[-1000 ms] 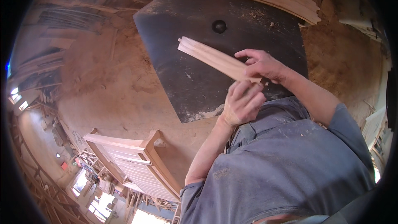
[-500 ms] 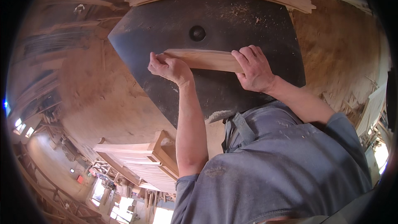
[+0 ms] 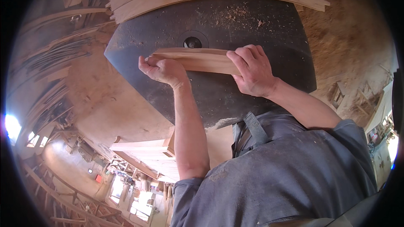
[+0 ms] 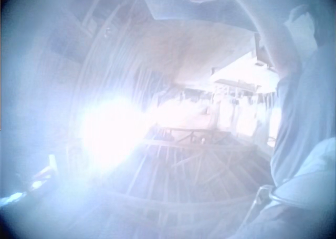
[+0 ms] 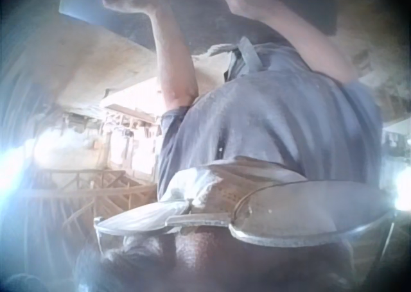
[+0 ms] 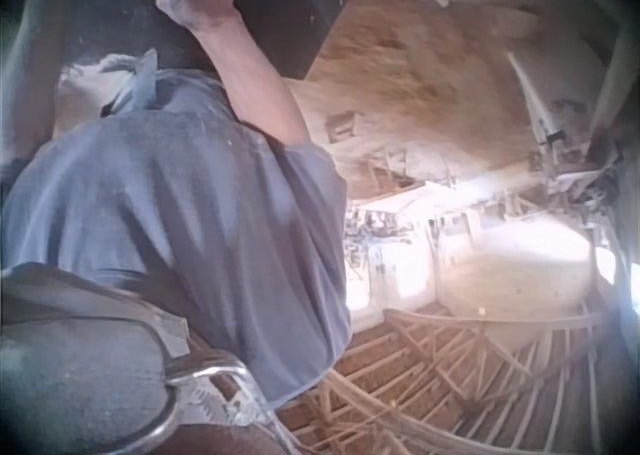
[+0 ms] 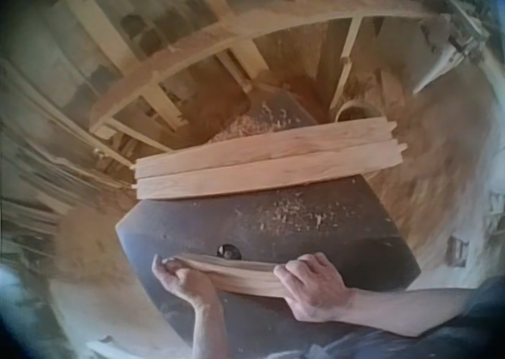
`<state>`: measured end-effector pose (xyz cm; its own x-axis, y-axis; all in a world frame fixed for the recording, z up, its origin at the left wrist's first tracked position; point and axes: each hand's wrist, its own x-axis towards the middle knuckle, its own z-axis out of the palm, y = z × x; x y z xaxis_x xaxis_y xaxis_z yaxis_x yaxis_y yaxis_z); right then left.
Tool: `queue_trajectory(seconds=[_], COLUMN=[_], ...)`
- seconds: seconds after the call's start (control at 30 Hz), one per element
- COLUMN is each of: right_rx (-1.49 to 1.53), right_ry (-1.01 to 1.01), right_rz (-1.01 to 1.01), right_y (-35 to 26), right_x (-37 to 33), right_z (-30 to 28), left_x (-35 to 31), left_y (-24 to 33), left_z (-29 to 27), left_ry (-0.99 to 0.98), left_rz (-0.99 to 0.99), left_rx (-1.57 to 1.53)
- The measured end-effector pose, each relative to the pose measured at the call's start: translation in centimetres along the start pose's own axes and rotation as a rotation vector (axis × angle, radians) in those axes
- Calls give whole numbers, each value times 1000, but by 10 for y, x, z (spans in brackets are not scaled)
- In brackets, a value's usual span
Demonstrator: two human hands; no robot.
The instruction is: The person shapes the edges of wood pieces by feeding them into a router table and then places them on a stack.
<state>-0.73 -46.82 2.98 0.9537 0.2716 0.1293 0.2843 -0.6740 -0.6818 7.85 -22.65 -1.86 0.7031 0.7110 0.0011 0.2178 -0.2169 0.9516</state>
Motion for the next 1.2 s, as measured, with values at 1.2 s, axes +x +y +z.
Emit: queue_trajectory(seconds=[1.2], right_rx=[-55], right_ry=[164], right_rz=[41], right_y=[6], right_x=[-31], right_z=[-19], left_x=[-52], left_y=[16], left_z=[15], left_ry=[-46], left_rz=[16], left_rx=[-20])
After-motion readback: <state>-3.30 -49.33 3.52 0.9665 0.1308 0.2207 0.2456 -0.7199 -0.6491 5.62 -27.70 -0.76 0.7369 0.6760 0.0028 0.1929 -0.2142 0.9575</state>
